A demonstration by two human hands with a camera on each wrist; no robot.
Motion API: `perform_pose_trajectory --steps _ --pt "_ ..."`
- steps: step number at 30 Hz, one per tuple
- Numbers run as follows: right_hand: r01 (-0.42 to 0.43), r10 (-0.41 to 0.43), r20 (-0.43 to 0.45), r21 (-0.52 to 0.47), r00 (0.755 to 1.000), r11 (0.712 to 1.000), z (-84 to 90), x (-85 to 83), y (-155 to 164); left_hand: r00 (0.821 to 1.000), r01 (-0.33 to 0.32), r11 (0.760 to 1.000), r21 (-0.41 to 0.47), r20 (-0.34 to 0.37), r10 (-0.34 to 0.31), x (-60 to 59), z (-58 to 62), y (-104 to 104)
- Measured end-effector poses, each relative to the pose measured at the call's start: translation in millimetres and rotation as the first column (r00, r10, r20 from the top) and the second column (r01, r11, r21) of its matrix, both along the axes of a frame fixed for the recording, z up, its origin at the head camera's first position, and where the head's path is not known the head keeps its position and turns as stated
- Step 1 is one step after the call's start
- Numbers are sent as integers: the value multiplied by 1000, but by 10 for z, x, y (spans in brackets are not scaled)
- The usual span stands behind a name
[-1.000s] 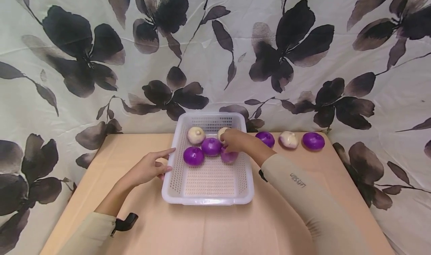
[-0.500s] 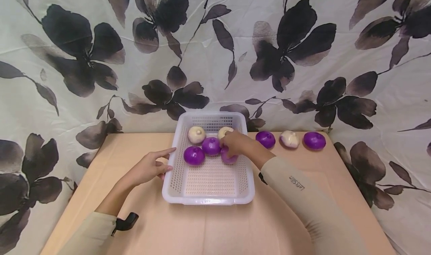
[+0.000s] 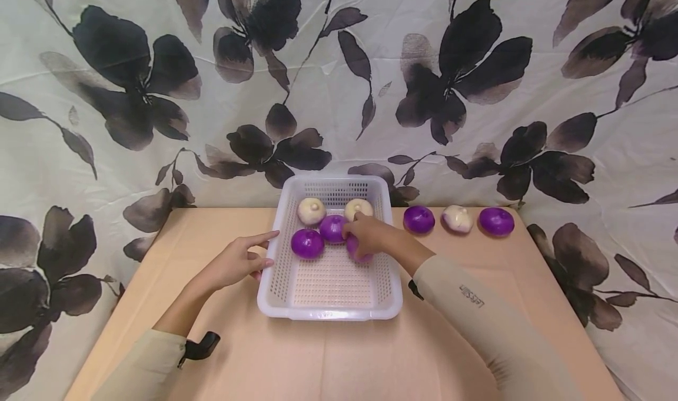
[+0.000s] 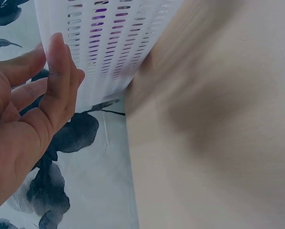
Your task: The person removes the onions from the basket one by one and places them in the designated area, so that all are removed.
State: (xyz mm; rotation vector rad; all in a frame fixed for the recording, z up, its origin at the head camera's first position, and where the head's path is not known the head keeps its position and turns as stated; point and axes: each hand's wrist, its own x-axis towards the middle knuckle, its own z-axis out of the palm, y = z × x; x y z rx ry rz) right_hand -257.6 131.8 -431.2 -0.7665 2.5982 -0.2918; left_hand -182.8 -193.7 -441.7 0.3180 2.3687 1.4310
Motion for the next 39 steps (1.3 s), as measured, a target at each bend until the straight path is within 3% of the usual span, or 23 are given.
perform_pose_trajectory --steps 7,14,21,31,39 --pt "0 2 -43 46 999 999 -33 38 -22 1000 0 1000 1 -3 0 -8 10 -2" --pt "7 -9 35 51 999 999 -43 109 -69 1000 3 1000 9 3 -3 16 1 -9" --pt "7 -9 49 54 999 999 -22 143 -86 1000 0 1000 3 11 0 29 2 -4" --pt "23 -14 76 -128 997 991 152 178 80 1000 -4 1000 -4 10 5 28 12 -6" --pt "29 -18 35 -338 999 941 296 184 379 1000 -5 1000 -6 19 6 21 4 -1"
